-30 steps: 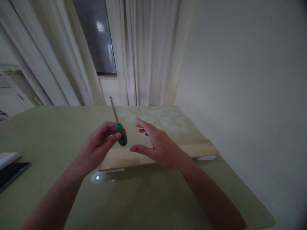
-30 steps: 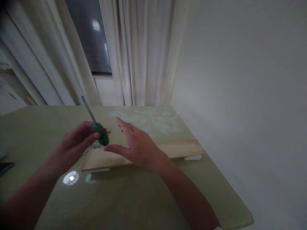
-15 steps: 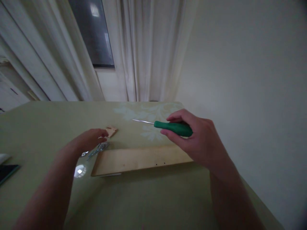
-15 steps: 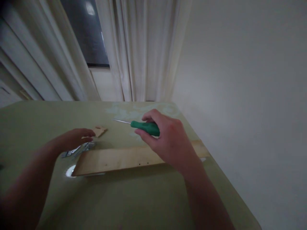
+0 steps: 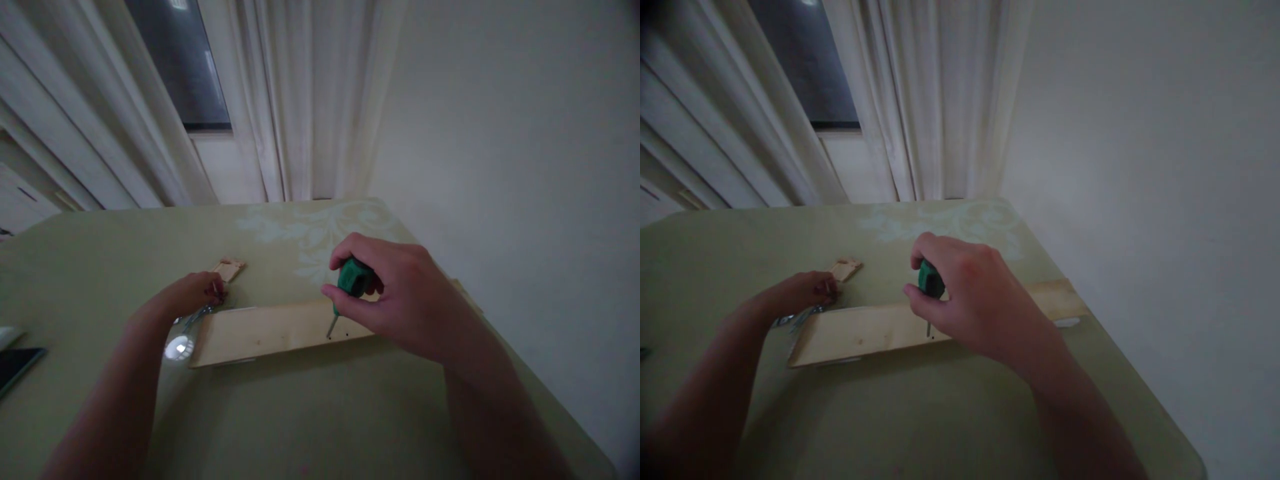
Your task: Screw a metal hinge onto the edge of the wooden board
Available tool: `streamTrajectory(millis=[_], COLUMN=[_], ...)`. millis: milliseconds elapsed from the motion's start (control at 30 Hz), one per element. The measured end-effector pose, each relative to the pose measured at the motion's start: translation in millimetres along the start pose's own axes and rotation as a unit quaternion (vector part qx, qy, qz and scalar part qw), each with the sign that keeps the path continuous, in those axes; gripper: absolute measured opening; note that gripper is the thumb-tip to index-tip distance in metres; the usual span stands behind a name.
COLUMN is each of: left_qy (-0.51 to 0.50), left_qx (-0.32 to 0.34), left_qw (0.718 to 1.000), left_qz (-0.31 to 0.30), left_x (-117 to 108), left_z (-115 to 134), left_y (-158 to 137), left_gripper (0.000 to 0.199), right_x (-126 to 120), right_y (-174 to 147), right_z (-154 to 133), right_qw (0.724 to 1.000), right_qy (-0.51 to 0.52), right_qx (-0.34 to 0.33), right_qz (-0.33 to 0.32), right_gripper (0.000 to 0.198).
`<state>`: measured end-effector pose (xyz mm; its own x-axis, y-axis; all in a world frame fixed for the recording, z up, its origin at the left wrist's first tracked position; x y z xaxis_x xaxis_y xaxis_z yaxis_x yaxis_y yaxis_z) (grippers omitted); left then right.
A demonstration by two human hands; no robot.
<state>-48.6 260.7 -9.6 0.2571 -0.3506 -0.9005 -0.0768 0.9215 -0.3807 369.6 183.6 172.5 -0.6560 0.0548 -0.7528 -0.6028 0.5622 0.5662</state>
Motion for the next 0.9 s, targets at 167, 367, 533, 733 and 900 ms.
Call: streamTrajectory(millis=[167, 367, 533, 733, 900], left_qy=[0.0, -0.003, -0.026, -0.037, -0.046], left_qx=[-0.003, 0.012, 0.019, 0.018, 0.013], left_qw=[1.0, 1.0, 0.999, 0.999, 0.999], left_qz=[-0.001, -0.014, -0.015, -0.012, 0.006], left_x=[0.2, 2.2, 6.3, 6.8, 4.4], left_z=[-0.8, 0.3, -1.7, -0.6, -1.0], left_y=[-0.2, -3.3, -1.3, 0.2, -0.2], left_gripper=[0.029, 0.03, 0.032, 0.035, 0.036], right_x=[2.0, 13.6, 18.6, 16.3, 16.6], right_y=[0.8, 3.1, 4.4, -0.2, -4.3], right_z=[3.6, 8.7, 3.7, -8.1, -15.5], right_qw=[1.0, 0.998, 0.996, 0.994, 0.991], right_qy=[0.001, 0.013, 0.021, 0.017, 0.013], right_qx=[-0.003, 0.019, 0.011, -0.004, -0.016], right_qz=[-0.02, -0.063, -0.085, -0.107, -0.129], right_gripper=[0.02, 0.016, 0.013, 0.013, 0.01])
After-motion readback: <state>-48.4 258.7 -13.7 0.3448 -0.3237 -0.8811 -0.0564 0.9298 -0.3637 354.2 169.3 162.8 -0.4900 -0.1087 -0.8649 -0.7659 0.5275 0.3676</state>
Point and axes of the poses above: each hand's wrist, its own y-axis towards the middle knuckle, its own x-axis out of the palm, z = x × y, the point moved 3 cm from there along y, towards the middle knuckle, and after that the axes turned 9 degrees about -x, right-handed, at the moved point
